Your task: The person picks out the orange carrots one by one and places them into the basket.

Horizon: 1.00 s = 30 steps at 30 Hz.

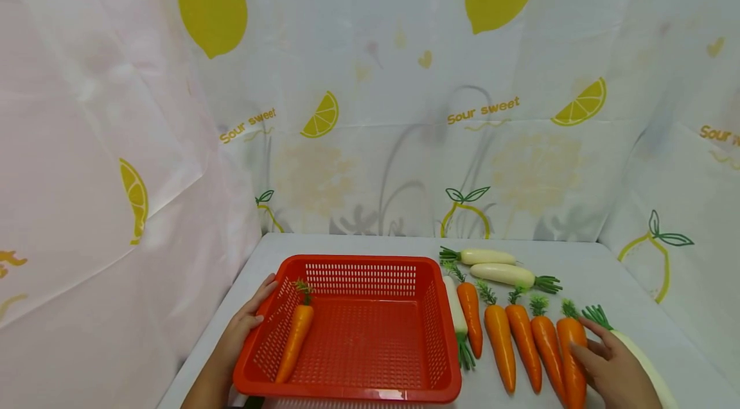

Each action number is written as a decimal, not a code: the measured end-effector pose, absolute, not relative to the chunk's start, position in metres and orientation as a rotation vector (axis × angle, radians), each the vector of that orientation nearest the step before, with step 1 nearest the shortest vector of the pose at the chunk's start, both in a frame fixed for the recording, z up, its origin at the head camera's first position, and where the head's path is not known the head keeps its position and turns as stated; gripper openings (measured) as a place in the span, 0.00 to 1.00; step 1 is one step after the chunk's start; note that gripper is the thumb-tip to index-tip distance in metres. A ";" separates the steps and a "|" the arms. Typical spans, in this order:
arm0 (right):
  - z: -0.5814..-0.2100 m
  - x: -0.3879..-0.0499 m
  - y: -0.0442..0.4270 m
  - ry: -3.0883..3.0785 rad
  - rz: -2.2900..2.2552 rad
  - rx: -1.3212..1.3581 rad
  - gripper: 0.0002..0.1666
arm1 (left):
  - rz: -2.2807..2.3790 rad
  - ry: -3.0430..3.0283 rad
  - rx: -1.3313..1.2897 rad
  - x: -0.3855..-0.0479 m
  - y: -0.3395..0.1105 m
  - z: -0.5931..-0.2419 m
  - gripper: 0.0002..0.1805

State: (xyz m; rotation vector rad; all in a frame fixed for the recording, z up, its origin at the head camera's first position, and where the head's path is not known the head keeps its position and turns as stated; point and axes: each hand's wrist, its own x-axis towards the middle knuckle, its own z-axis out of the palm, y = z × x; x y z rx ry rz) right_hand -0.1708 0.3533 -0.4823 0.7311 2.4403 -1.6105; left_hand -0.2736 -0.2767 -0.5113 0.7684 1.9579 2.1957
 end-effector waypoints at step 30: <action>-0.463 -0.176 0.299 2.437 -1.670 0.476 0.52 | 2.201 1.941 0.754 -0.273 -0.277 -0.510 0.36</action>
